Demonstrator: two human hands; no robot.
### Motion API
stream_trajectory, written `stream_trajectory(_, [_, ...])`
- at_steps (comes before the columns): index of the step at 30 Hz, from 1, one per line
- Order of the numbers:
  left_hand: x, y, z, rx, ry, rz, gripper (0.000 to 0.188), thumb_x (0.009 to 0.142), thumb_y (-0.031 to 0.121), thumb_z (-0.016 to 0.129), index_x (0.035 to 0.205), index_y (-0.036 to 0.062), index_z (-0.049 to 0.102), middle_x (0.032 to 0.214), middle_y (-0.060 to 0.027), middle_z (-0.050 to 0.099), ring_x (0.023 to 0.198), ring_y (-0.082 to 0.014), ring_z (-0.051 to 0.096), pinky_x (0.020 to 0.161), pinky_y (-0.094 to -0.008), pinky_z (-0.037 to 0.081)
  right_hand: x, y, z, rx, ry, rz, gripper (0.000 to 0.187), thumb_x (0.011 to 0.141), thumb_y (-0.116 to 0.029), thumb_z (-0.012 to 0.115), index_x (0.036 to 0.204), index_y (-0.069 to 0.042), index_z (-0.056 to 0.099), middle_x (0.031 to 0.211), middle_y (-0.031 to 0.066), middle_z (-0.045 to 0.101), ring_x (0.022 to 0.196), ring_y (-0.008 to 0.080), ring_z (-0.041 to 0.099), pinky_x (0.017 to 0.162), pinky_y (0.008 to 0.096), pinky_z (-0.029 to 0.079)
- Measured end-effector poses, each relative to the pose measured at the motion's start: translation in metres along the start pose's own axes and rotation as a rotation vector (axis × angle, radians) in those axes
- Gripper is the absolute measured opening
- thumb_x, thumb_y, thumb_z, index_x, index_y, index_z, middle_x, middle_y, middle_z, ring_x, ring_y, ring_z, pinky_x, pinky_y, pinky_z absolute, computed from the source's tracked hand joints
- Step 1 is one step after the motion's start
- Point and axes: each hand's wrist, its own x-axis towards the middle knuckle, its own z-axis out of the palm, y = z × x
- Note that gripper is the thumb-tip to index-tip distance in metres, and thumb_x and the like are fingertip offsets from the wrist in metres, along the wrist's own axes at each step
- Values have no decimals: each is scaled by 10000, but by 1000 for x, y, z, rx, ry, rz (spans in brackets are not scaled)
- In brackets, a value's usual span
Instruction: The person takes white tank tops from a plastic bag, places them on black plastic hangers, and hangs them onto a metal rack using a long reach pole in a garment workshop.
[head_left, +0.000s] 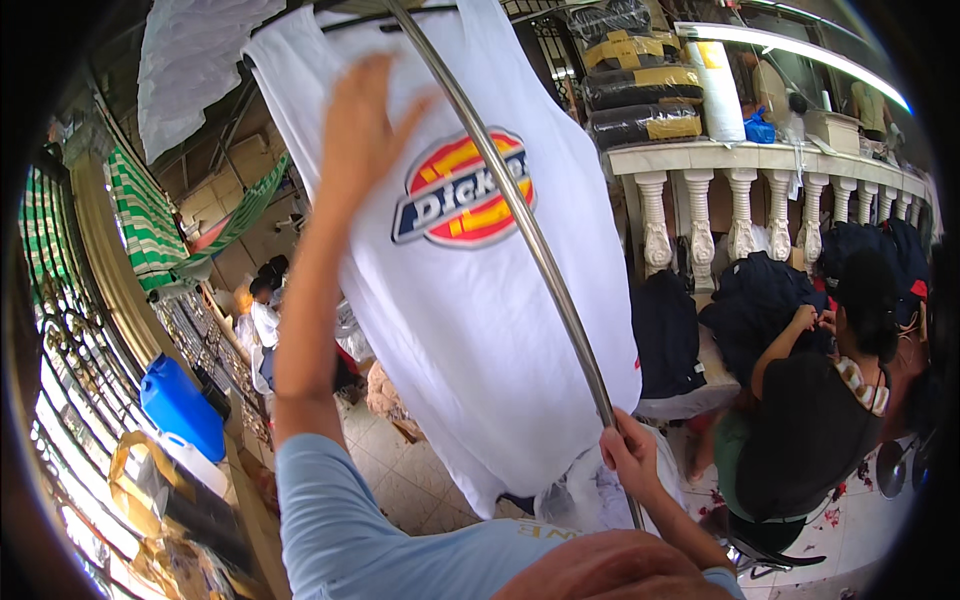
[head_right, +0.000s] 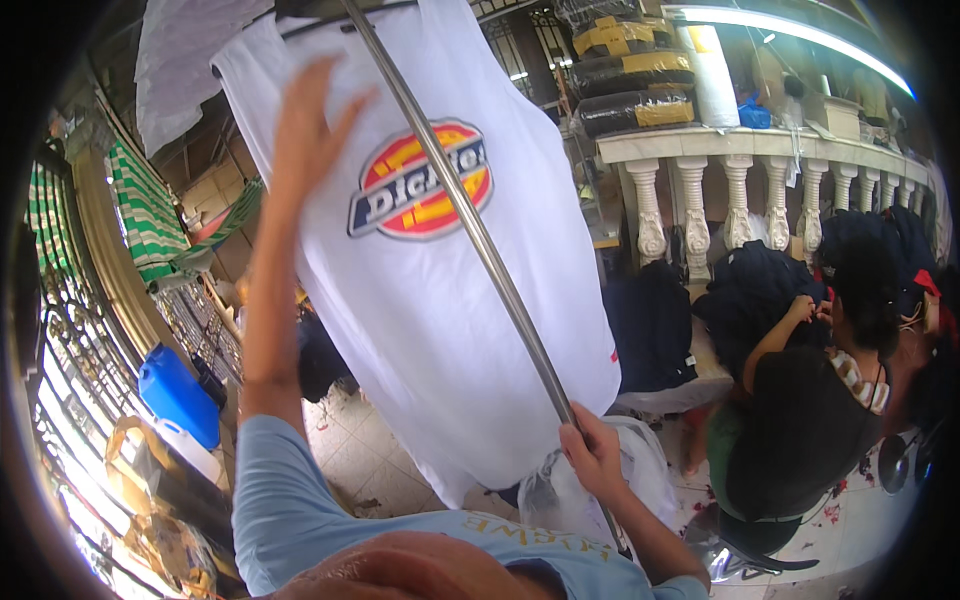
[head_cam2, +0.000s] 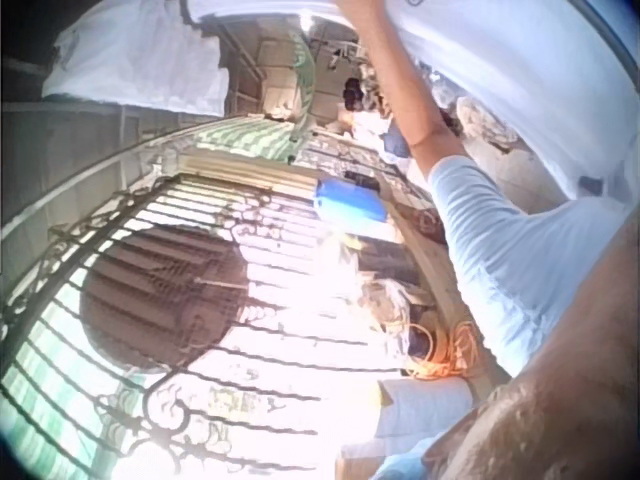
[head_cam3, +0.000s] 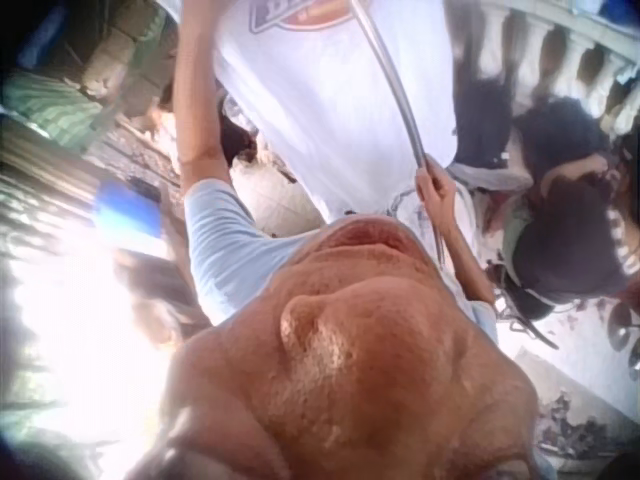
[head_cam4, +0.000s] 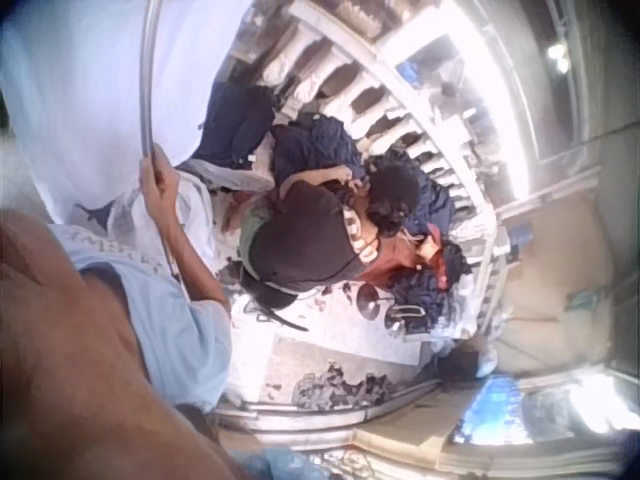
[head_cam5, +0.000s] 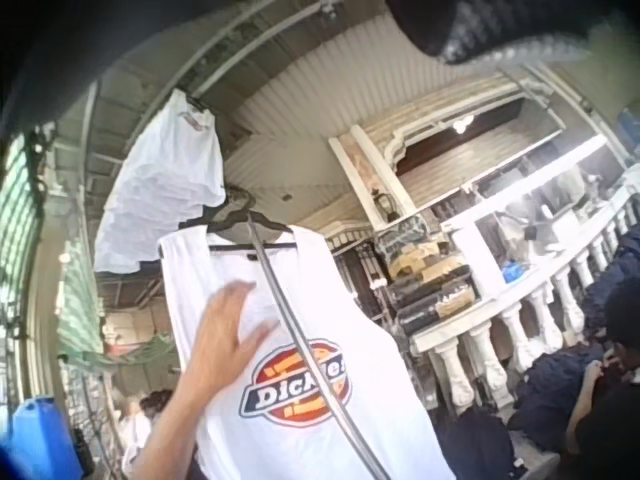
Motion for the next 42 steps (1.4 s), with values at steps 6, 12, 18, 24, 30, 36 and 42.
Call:
stream_trajectory(6, [-124,136,14,-1195,-305,-649,651,920,205,628,1435,15,279,1209,-186,586,1040,-242,595,894,-361,477,111,-35,60,28,-110,-239,427,944,-35,447,1360,-35,353,686,-4,481,519,30,389,464,189,308])
stream_trajectory(12, [-75,100,62,-1743,192,-985,413,972,133,494,1329,4,330,829,-71,551,647,-129,531,544,-264,448,203,-85,114,192,-291,-439,585,939,-31,483,1419,-89,155,892,80,574,669,84,497,588,228,408])
stream_trajectory(18, [-20,45,79,-1561,289,-958,254,972,132,494,1185,14,420,740,-37,459,557,-99,415,458,-240,362,121,-6,75,70,-313,-235,676,915,-82,572,1450,-28,164,1078,98,605,833,99,559,741,238,452])
stream_trajectory(24, [25,-47,106,-1380,251,-880,126,966,134,508,915,36,447,701,-36,443,544,-107,400,450,-244,360,1,136,18,-52,-203,-63,586,876,-55,597,1388,-7,316,1023,81,604,795,106,561,753,262,470])
stream_trajectory(30, [73,-151,122,-1252,108,-891,259,968,262,502,1052,21,458,907,-81,520,768,-182,501,611,-335,445,-50,203,6,-142,-167,236,320,945,-155,507,1218,10,486,814,75,600,665,112,547,638,277,471])
stream_trajectory(36, [84,-149,113,-1132,175,-972,355,980,318,487,1132,-1,506,962,-88,598,862,-212,570,756,-382,480,52,168,43,-172,-98,-113,170,961,-134,484,1033,2,557,670,72,554,568,131,519,532,290,406])
stream_trajectory(42, [-12,-36,75,-1133,15,-972,676,965,317,528,1441,-53,222,1306,-188,454,1158,-261,502,985,-435,421,188,68,100,-34,-193,-304,257,1000,-186,416,1141,4,517,604,-12,470,469,56,409,437,228,323])
